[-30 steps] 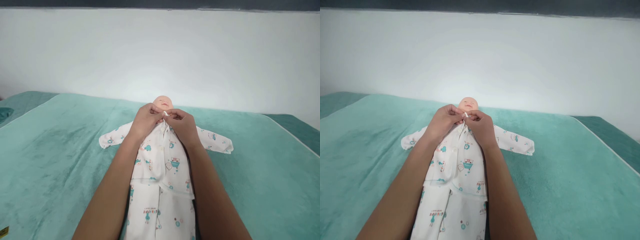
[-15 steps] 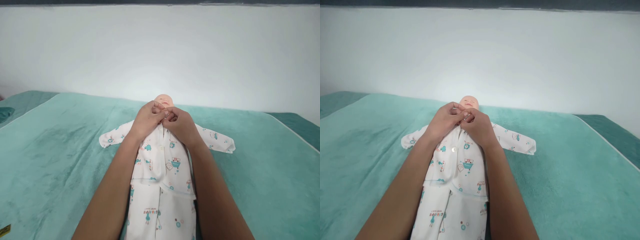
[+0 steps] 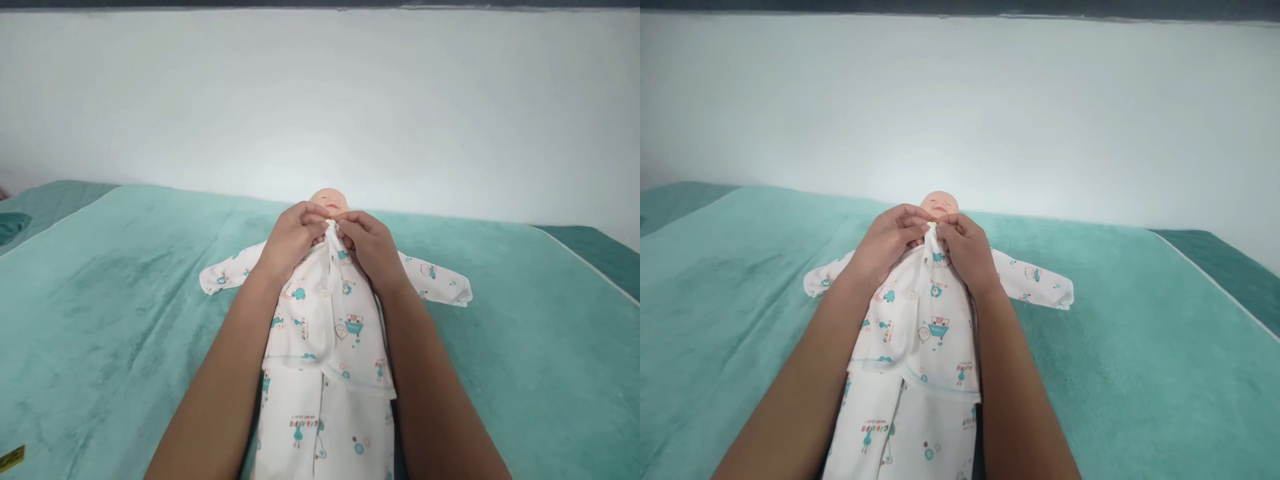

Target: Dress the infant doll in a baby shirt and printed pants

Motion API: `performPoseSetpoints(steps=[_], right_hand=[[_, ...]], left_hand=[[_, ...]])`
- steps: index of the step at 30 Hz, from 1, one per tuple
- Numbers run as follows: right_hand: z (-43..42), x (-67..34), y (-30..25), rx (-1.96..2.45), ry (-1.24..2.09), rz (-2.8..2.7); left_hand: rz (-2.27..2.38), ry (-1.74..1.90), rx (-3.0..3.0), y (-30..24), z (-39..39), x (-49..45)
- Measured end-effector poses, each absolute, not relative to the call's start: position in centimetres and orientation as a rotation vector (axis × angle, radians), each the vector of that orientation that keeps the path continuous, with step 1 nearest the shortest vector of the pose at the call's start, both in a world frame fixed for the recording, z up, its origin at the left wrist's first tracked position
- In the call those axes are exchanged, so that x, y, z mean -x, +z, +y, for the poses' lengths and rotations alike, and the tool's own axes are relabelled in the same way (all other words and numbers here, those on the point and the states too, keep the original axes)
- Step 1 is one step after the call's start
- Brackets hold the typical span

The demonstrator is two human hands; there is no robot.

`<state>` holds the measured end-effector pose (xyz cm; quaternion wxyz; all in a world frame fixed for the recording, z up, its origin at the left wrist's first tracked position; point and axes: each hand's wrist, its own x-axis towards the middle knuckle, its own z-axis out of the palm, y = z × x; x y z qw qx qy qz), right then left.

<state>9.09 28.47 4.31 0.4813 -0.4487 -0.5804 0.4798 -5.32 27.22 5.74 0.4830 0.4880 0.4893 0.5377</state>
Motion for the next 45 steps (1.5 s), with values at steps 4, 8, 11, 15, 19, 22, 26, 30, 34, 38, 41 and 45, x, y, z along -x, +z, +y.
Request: performPoseSetpoints(steps=[4,8,11,15,19,22,26,30,34,38,41,45], right_hand=[[28.7,-8.8,4.1,1.157,1.048,-1.444],[28.7,-8.6,4.0,1.19,0.994,-1.433],[28.6,-8.5,4.1,1.21,0.958,-1.447],[28.3,-8.4,4.4,1.26,0.881,-1.491],[27.7,-8.2,4.7,1.315,0.766,-1.535],[27.4,-8.2,4.7,1.332,0.715,-1.541],[27.4,-8.4,4.6,1.332,0.719,-1.531],[27.4,-8.5,4.3,1.317,0.687,-1.538],[27.4,-8.4,4.1,1.268,0.643,-1.646],[27.0,-8.5,3.8,1.277,0.562,-1.781],[26.0,-8.7,3.7,1.283,0.512,-1.721],[23.6,-9.0,3.9,1.293,0.564,-1.625]], left_hand=[[1.38,1.34,-1.353,5.3,27.6,5.3],[1.49,1.27,-1.579,5.0,27.9,5.5],[1.529,1.239,-1.668,4.9,27.9,5.5],[1.58,1.252,-1.704,4.9,27.8,5.4],[1.569,1.306,-1.698,4.8,27.6,5.3],[1.557,1.307,-1.691,4.8,27.6,5.3],[1.56,1.293,-1.701,4.8,27.5,5.4],[1.586,1.275,-1.702,4.9,27.5,5.4],[1.591,1.277,-1.731,5.0,27.5,5.4],[1.581,1.302,-1.748,4.5,27.1,5.5],[1.534,1.371,-1.76,3.8,25.7,5.8],[1.429,1.465,-1.818,3.1,22.6,6.3]])
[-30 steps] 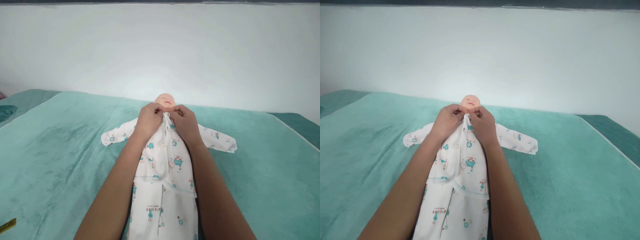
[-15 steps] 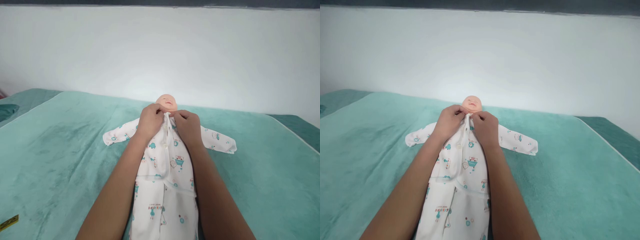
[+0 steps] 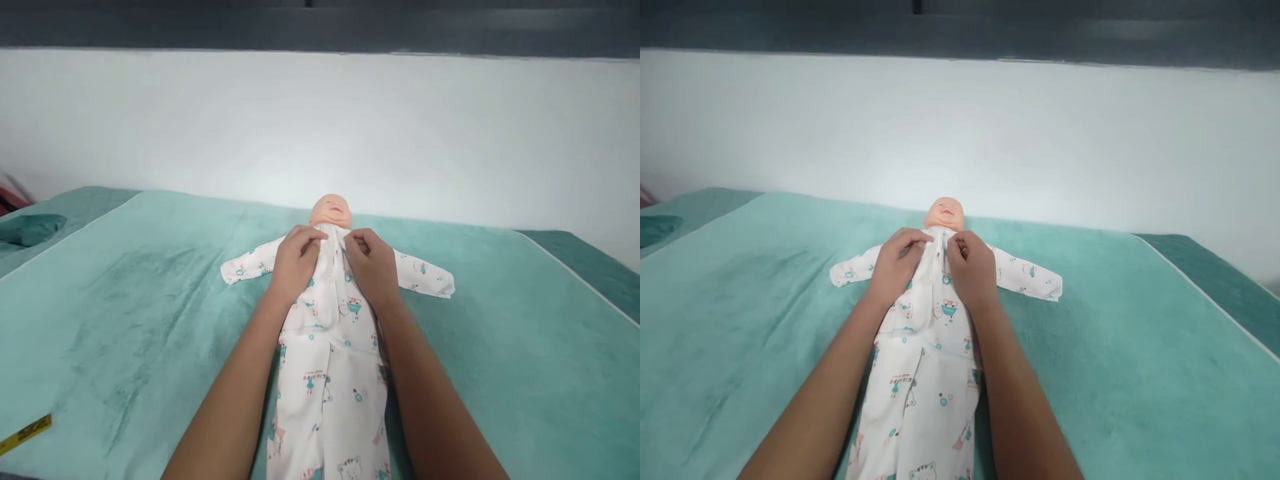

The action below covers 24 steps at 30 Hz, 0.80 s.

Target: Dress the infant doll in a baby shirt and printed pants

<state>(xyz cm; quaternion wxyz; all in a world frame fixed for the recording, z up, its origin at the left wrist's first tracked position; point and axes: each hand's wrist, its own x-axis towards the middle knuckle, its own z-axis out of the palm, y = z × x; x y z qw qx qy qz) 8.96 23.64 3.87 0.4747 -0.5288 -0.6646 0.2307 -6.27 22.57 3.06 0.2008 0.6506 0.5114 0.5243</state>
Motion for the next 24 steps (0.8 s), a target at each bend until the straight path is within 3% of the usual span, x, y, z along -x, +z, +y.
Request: performPoseSetpoints(steps=[13,21,24], right_hand=[[21.1,-9.1,5.9,1.485,0.606,-1.937],[21.8,-9.7,5.0,1.21,1.063,-1.555],[21.8,-9.6,5.0,1.189,1.09,-1.508]], left_hand=[[1.365,1.298,-1.9,3.6,21.4,6.4],[1.186,1.34,-1.768,3.7,21.4,6.7],[1.174,1.335,-1.801,3.7,21.2,6.6]])
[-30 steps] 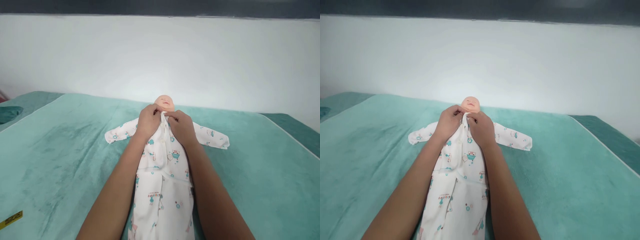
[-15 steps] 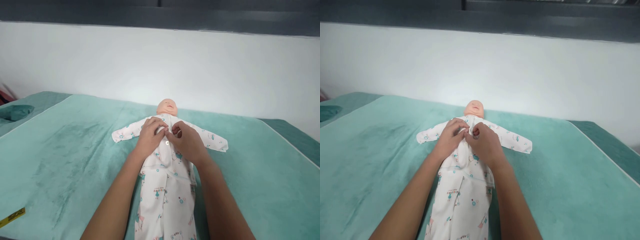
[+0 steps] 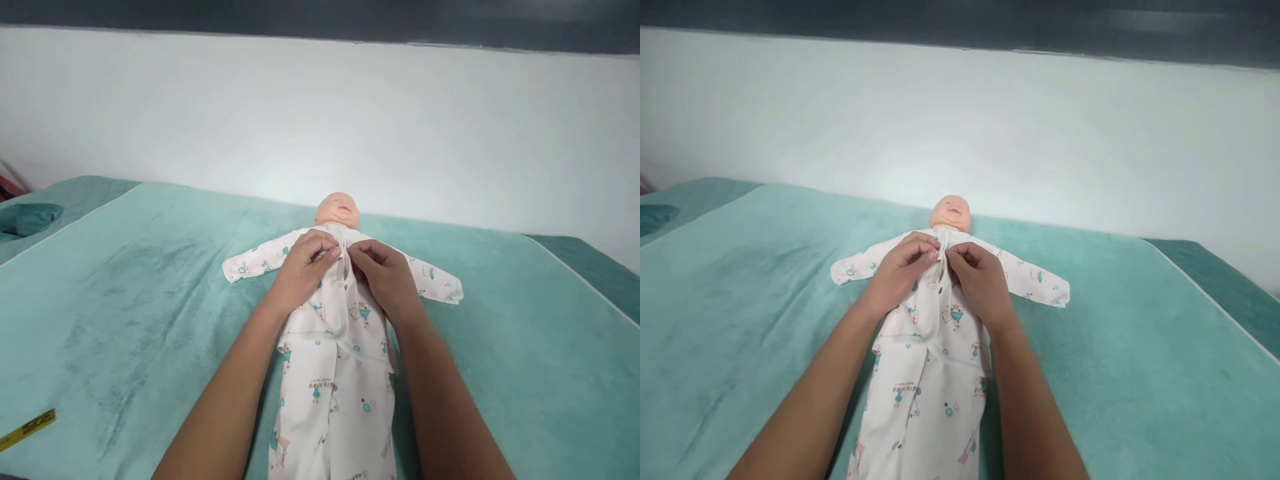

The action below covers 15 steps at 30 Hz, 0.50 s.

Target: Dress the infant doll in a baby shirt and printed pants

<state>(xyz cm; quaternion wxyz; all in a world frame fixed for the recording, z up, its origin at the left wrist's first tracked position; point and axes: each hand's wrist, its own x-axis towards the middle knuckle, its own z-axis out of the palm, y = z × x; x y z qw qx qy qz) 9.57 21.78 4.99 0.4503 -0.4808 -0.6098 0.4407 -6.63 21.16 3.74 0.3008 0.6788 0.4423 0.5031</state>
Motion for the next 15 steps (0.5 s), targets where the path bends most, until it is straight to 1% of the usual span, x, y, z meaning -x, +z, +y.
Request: performPoseSetpoints(steps=[4,7,12,15], right_hand=[[21.7,-9.6,5.41,1.226,1.079,-1.533],[21.83,-9.9,5.49,1.221,1.143,-1.567],[22.26,-10.34,4.84,1.143,1.301,-1.426],[22.31,-10.35,4.7,1.124,1.316,-1.406]], left_hand=[[1.221,1.294,-1.852,3.84,21.0,6.5],[1.219,1.266,-1.871,3.93,21.02,6.56],[1.195,1.244,-1.896,3.94,21.23,6.76],[1.165,1.234,-1.888,3.78,21.41,6.93]])
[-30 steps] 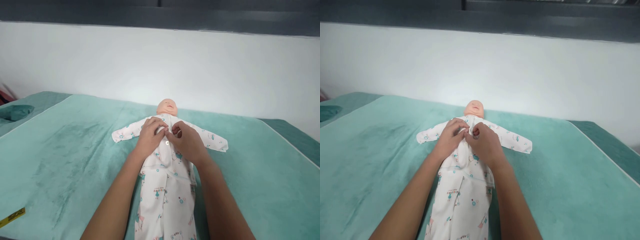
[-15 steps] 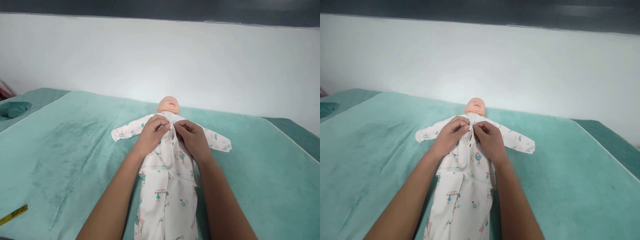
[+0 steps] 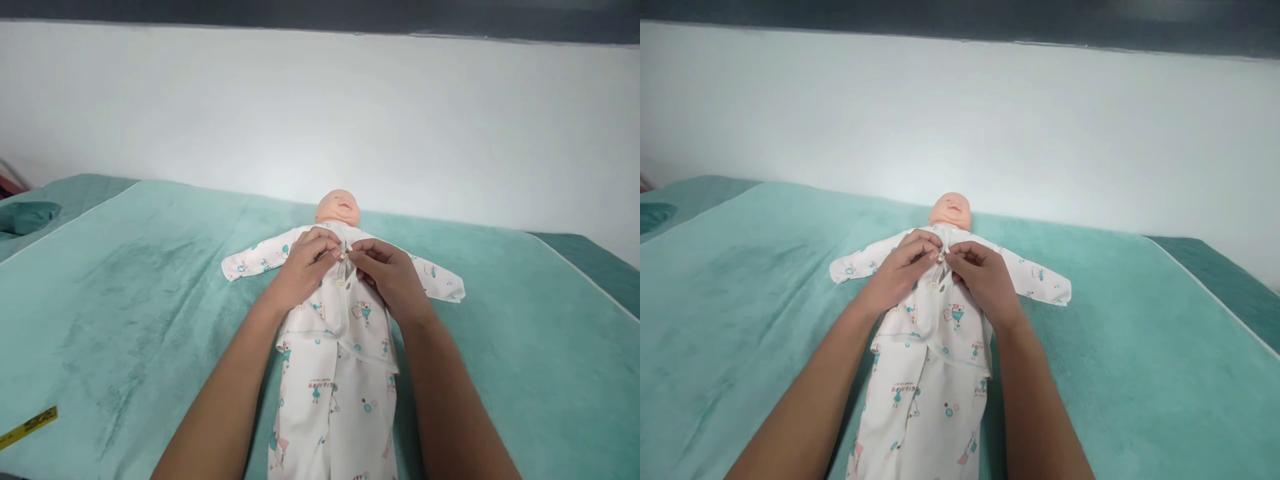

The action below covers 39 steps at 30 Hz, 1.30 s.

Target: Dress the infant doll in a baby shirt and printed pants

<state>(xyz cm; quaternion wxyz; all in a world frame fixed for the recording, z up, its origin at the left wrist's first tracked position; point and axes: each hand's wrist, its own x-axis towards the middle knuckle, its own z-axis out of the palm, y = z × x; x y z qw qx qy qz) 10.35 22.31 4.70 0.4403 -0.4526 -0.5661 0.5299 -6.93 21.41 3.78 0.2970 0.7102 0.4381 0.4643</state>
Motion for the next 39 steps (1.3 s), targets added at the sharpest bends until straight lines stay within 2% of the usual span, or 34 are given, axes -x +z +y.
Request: performPoseSetpoints(steps=[7,18,25,31,39], right_hand=[[22.2,-10.3,4.9,1.129,1.318,-1.388],[22.4,-10.5,4.6,1.082,1.287,-1.501],[21.4,-9.4,5.6,1.283,1.026,-1.768],[21.0,-8.9,5.4,1.283,0.8,-1.936],[21.6,-10.0,5.0,1.011,1.271,-1.691]], left_hand=[[1.055,1.273,-1.789,3.5,21.7,7.2],[1.138,1.246,-1.845,3.6,21.7,6.8],[1.157,1.26,-1.771,3.5,21.9,6.7],[1.23,1.212,-1.694,4.3,21.5,6.5],[1.27,1.246,-1.757,4.2,21.3,6.3]])
